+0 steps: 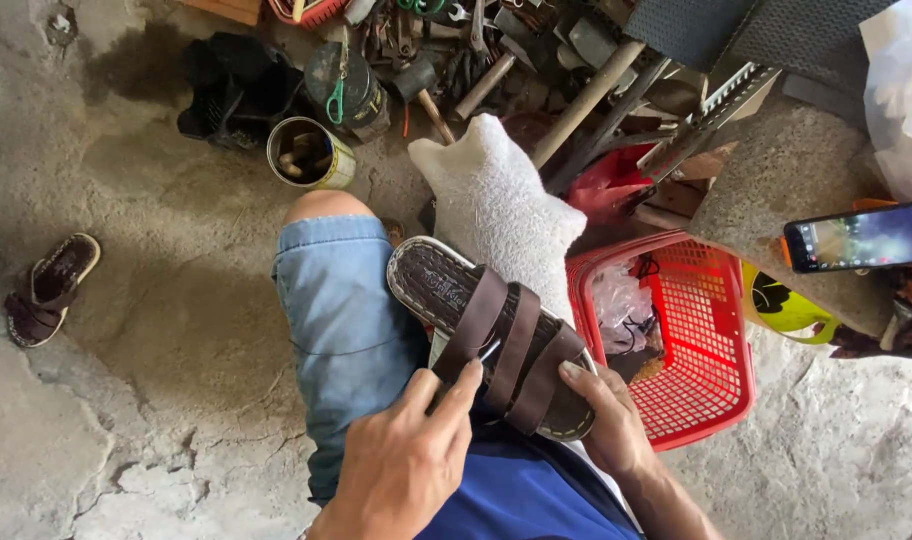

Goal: Hand-stitching the sole of a leather sandal using a needle and thread.

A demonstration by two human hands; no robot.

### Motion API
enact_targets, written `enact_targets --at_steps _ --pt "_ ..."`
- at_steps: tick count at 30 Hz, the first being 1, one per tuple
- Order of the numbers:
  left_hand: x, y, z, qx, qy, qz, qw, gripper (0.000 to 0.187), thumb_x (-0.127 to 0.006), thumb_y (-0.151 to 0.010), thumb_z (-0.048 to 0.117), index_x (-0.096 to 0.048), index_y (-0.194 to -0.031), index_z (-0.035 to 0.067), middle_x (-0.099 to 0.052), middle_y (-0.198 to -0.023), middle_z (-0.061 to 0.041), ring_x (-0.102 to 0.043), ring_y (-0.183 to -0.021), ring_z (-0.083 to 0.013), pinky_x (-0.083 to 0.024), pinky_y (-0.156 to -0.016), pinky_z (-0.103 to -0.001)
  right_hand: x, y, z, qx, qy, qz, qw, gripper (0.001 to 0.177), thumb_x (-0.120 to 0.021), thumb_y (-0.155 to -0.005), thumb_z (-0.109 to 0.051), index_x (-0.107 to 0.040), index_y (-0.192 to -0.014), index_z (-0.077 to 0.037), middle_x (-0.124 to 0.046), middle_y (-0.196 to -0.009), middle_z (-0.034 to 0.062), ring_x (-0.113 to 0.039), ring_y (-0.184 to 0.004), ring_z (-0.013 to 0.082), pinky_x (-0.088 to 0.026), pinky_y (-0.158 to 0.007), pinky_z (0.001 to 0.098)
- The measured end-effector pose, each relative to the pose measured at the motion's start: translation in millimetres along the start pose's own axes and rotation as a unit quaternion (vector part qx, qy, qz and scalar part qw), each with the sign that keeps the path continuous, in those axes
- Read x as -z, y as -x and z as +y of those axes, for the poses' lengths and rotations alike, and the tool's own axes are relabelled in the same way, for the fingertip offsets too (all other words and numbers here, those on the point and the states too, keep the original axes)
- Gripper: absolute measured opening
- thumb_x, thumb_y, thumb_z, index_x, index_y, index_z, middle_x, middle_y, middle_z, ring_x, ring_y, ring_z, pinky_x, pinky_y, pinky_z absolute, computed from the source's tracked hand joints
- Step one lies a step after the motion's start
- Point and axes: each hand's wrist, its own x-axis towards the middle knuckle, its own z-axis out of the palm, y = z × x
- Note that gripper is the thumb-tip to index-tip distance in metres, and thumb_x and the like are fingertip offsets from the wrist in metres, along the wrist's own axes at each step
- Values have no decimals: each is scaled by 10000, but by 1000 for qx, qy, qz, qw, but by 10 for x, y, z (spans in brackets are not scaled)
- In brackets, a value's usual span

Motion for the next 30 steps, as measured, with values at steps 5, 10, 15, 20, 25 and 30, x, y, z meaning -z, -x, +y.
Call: enact_targets --at_steps 5,10,15,20,25,30 --pt "-78 -71 38 -18 -45 -19 999 479 -696 -831 90 -643 -1306 55 -602 -926 -138 -653 -493 -227 -486 -338 -345 41 -38 -10 22 18 -41 999 370 -554 -973 -151 -635 -1136 171 -678 -846 188 -615 -635 179 -507 -566 277" --pt "-142 -129 38 -13 -57 -29 998 483 -700 -836 110 -629 -1311 62 -601 -931 -133 -646 -473 -209 -489 -330 -338 74 -90 -27 12 -3 -54 998 369 -548 -973 -144 -626 -1154 167 -681 -836 186 -607 -621 176 -490 -550 273" --pt "-178 -166 35 -13 -61 -30 998 488 -702 -831 103 -626 -1311 61 -600 -931 -121 -635 -455 -181 -486 -313 -314 90 -114 -34 16 1 -74 997 344 -539 -983 -151 -631 -1127 148 -654 -792 141 -567 -593 144 -448 -527 255" --pt "-199 -160 33 -11 -76 -34 996 493 -710 -834 135 -633 -1317 76 -605 -944 -130 -657 -481 -189 -494 -320 -316 112 -125 -14 18 -9 -74 997 347 -544 -987 -138 -633 -1174 141 -682 -837 153 -602 -625 147 -486 -557 256" --pt "-207 -161 64 -17 -105 -26 994 489 -709 -825 139 -635 -1303 64 -601 -957 -135 -618 -454 -187 -472 -321 -316 130 -120 20 18 1 -57 998 346 -551 -983 -141 -634 -1152 150 -685 -841 172 -609 -636 165 -495 -570 269" --pt "-173 -145 34 -11 -124 -27 992 465 -695 -845 149 -630 -1297 66 -581 -929 -118 -604 -428 -190 -475 -314 -327 -109 111 -96 51 288 38 956 448 -570 -894 -278 -713 -1065 110 -718 -866 154 -604 -788 218 -489 -729 344"
